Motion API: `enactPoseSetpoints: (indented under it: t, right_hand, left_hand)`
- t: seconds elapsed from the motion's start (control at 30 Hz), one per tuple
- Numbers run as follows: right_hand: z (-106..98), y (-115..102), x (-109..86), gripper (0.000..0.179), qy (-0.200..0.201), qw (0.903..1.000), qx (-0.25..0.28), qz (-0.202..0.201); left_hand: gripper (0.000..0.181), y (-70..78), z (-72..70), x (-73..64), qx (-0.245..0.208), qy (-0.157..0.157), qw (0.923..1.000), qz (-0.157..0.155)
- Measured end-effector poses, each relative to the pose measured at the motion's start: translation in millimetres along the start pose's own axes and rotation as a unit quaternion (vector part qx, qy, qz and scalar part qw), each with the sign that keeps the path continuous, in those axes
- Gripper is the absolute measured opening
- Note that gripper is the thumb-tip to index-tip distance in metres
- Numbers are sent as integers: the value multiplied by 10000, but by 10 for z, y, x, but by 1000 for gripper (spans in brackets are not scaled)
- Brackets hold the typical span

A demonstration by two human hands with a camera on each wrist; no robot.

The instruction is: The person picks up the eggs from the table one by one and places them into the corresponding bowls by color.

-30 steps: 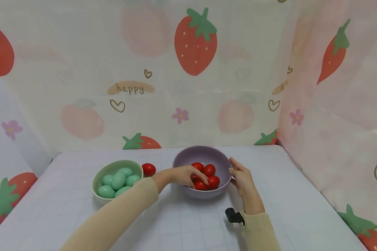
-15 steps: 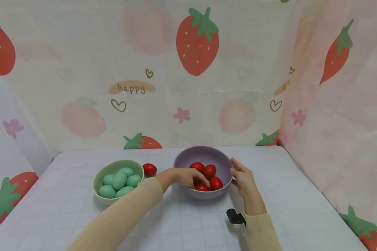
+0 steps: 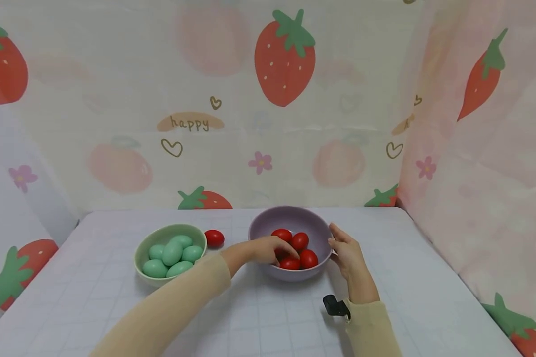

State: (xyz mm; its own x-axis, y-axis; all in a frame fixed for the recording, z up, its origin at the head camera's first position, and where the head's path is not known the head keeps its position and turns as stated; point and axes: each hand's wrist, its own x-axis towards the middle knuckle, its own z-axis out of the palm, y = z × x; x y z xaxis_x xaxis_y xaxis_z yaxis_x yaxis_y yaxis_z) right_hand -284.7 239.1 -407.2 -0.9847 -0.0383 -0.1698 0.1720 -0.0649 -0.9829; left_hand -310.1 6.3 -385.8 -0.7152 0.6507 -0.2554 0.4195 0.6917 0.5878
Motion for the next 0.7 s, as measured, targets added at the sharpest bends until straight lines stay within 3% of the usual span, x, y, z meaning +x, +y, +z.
enactPoseSetpoints:
  t: [0.23, 0.3, 0.37, 0.47, 0.57, 0.7]
  right_hand:
    - [-4, 6, 7, 59, 64, 9999, -56, 61]
    - [1, 15, 14, 59, 48, 9999, -66, 60]
    - [4, 20, 13, 59, 41, 9999, -70, 75]
    - [-3, 19, 12, 59, 23, 10000, -53, 76]
    - [-11, 17, 6, 59, -6, 10000, -46, 79]
    - [-6, 14, 13, 60, -91, 9999, -7, 48]
  left_hand:
    - [41, -39, 46, -94, 77, 593, 9979, 244]
    - [40, -67, 65, -166, -19, 867, 9955, 392]
    - [40, -100, 95, -244, -73, 1340, 9892, 590]
    - [40, -133, 148, -374, -49, 2243, 9724, 644]
    - [41, -152, 205, -493, -84, 3153, 9479, 455]
    - [44, -172, 275, -625, -302, 3965, 9175, 78]
